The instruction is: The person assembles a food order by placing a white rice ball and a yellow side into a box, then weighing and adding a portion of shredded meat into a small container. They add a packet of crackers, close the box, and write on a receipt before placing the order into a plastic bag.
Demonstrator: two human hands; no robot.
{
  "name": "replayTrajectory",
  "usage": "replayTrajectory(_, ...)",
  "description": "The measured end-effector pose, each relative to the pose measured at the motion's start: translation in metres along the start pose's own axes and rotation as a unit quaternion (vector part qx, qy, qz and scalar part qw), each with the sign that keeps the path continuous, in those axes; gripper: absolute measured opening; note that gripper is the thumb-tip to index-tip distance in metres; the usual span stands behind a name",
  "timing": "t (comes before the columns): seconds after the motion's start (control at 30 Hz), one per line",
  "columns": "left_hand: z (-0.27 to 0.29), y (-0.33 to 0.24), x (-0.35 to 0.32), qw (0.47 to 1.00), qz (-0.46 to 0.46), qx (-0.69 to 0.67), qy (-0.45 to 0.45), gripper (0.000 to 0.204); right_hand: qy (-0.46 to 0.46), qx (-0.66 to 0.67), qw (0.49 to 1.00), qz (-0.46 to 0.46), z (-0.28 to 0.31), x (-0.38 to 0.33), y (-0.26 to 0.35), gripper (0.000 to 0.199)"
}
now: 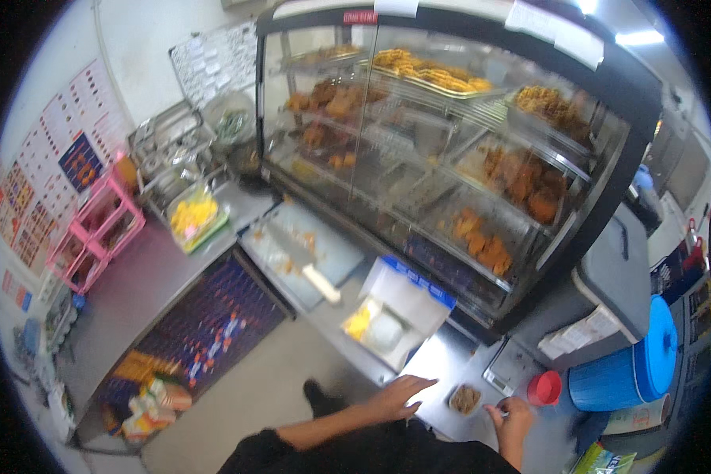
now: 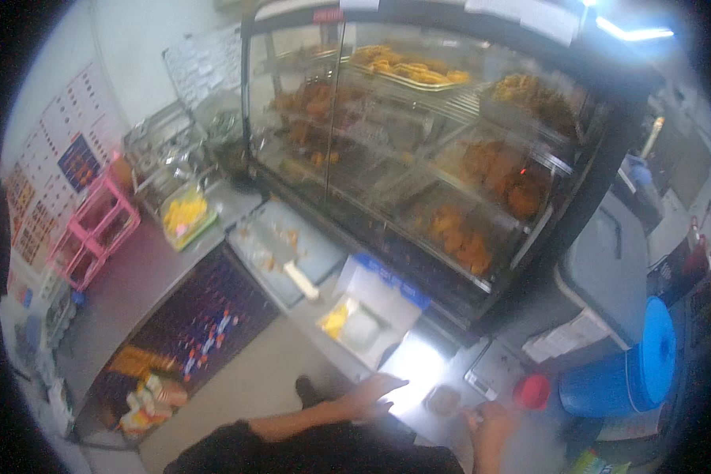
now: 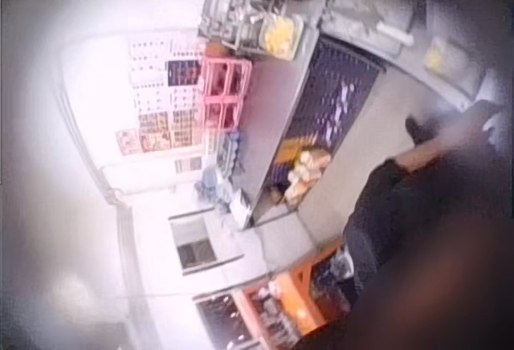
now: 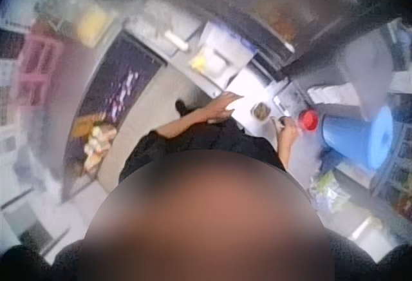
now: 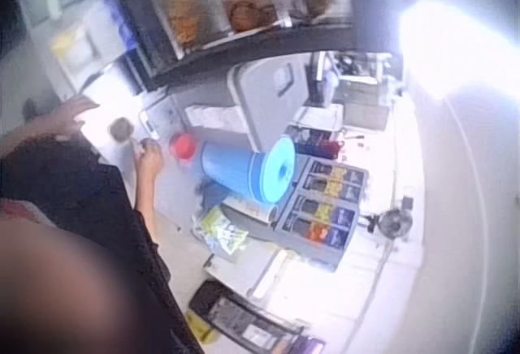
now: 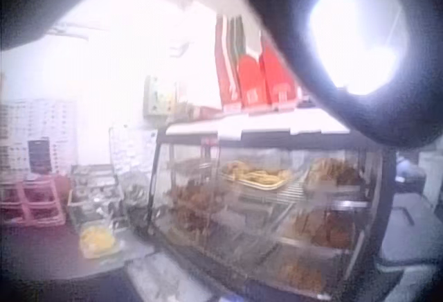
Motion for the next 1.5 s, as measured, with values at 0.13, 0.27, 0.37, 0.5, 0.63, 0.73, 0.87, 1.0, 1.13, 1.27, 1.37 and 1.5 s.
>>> replayTrajectory(0.13, 0.097, 0.041, -0.049, 0.978, 0.09, -0.003, -0.191, 0.04, -0.031, 0.112, 0.985, 0.124, -0.037, 0.045, 0.116, 0.034)
replayTrajectory(0.27, 0.192, 0.101, -0.143, 0.923, 0.184, 0.038, -0.336, 0.041, 0.082, 0.219, 0.931, 0.28, -0.102, 0.069, 0.285, 0.033)
replayTrajectory(0.37, 0.258, 0.146, -0.237, 0.874, 0.228, 0.086, -0.42, 0.047, 0.189, 0.202, 0.878, 0.391, -0.154, 0.063, 0.402, 0.036)
replayTrajectory(0.5, 0.333, 0.195, -0.363, 0.797, 0.321, 0.083, -0.505, 0.051, 0.191, 0.232, 0.838, 0.456, -0.202, 0.066, 0.509, 0.041)
replayTrajectory(0.63, 0.38, 0.203, -0.445, 0.693, 0.368, 0.036, -0.619, 0.034, 0.157, 0.254, 0.83, 0.472, -0.231, 0.085, 0.569, 0.043)
replayTrajectory(0.73, 0.415, 0.225, -0.456, 0.687, 0.343, -0.008, -0.64, 0.034, 0.147, 0.27, 0.839, 0.449, -0.25, 0.112, 0.598, 0.046)
replayTrajectory(0.87, 0.457, 0.266, -0.464, 0.684, 0.337, 0.017, -0.647, 0.035, 0.162, 0.214, 0.853, 0.447, -0.282, 0.167, 0.64, 0.049)
replayTrajectory(1.0, 0.505, 0.303, -0.446, 0.691, 0.343, 0.039, -0.635, 0.036, 0.157, 0.267, 0.864, 0.397, -0.292, 0.241, 0.7, 0.045)
replayTrajectory(1.13, 0.55, 0.314, -0.417, 0.697, 0.357, 0.074, -0.617, 0.037, 0.065, 0.326, 0.849, 0.41, -0.278, 0.305, 0.765, 0.041)
replayTrajectory(1.27, 0.56, 0.312, -0.429, 0.647, 0.393, 0.022, -0.653, 0.04, -0.01, 0.277, 0.887, 0.369, -0.282, 0.372, 0.809, 0.028)
replayTrajectory(1.37, 0.559, 0.298, -0.446, 0.643, 0.389, 0.061, -0.657, 0.039, -0.098, 0.468, 0.814, 0.331, -0.266, 0.405, 0.813, 0.019)
replayTrajectory(1.5, 0.553, 0.286, -0.477, 0.597, 0.422, 0.07, -0.679, 0.035, -0.024, 0.378, 0.864, 0.33, -0.29, 0.415, 0.849, 0.027)
Point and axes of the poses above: each hand's wrist, its own x-axis towards the middle knuckle, its own z-axis out of the back of the hand, y = z × x, the point moved 8 cm from there along x, towards the middle knuckle, and after that the axes turned 1 degree about z, right-handed, at the moved point
